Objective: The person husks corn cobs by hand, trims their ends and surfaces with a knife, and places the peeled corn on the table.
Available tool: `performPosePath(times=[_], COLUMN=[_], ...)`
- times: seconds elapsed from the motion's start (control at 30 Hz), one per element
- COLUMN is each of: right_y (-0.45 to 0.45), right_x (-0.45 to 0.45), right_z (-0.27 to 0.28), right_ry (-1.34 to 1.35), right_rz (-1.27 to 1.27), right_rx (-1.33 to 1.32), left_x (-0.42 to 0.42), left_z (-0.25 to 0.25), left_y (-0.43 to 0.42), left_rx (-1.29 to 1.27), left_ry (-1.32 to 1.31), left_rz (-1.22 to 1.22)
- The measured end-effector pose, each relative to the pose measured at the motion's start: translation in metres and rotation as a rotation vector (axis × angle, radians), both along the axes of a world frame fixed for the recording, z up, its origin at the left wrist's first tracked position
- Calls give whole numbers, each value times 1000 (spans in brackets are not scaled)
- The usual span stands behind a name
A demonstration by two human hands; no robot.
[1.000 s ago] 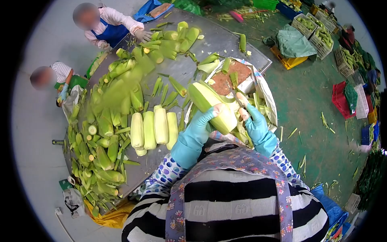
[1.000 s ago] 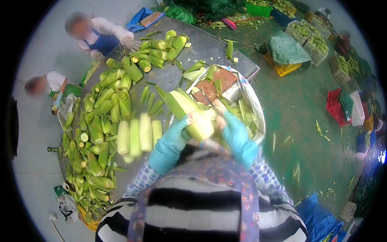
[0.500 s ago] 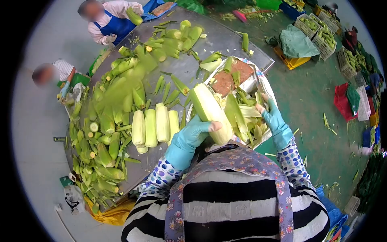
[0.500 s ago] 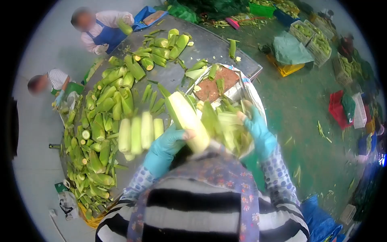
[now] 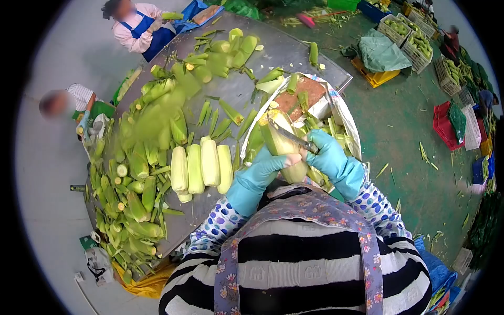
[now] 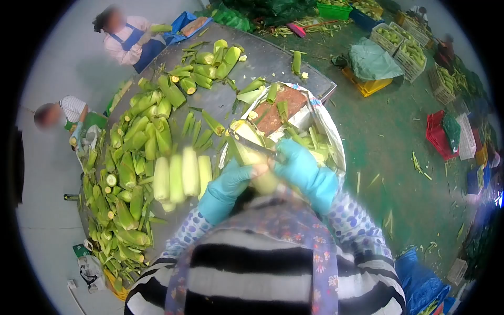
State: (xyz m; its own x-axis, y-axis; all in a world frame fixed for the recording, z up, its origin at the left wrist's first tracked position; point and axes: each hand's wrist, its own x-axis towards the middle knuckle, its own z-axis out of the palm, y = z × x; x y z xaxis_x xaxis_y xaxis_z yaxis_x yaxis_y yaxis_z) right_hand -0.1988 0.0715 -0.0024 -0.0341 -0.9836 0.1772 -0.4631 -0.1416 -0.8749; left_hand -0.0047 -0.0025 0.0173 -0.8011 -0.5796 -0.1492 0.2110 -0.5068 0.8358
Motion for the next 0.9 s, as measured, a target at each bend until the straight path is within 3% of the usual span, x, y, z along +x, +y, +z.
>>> performPosePath(times=[0.1, 0.17, 0.2, 0.23, 0.3, 0.33, 0.37, 0.43, 0.6, 0.7, 0.77, 0.9], right_y=[2, 7, 10, 8, 1, 7, 6, 4, 8, 8, 10, 9], right_x=[5, 9, 11, 9, 6, 6, 3, -7, 1, -1, -3, -11], right_z=[9, 35, 55, 44, 28, 39, 36, 19, 13, 10, 5, -10], right_ry=[55, -926, -976, -978, -559, -863, -862, -590, -592, -437, -960, -1039], right_rz=[-106, -136, -106, -111, 66, 50, 51, 156, 105, 90, 88, 132], right_rx=[160, 366, 390, 391, 203, 401, 400, 290, 175, 187, 354, 409], left_x=[7, 3, 1, 2, 4, 7, 9, 12, 16, 15, 16, 18], left_z=[-12, 12, 25, 15, -6, -8, -2, 4, -4, 12, 12, 3], left_y=[-3, 2, 4, 2, -4, -5, -4, -4, -8, -3, -2, -5], left_rx=[50, 76, 103, 106, 94, 94, 47, 2, 32, 81, 83, 94], left_ry=[18, 66, 113, 112, 70, 70, 43, 17, -1, 4, 4, -13], left_rz=[16, 6, -6, -9, -85, -87, -78, -66, -159, -126, -144, -216])
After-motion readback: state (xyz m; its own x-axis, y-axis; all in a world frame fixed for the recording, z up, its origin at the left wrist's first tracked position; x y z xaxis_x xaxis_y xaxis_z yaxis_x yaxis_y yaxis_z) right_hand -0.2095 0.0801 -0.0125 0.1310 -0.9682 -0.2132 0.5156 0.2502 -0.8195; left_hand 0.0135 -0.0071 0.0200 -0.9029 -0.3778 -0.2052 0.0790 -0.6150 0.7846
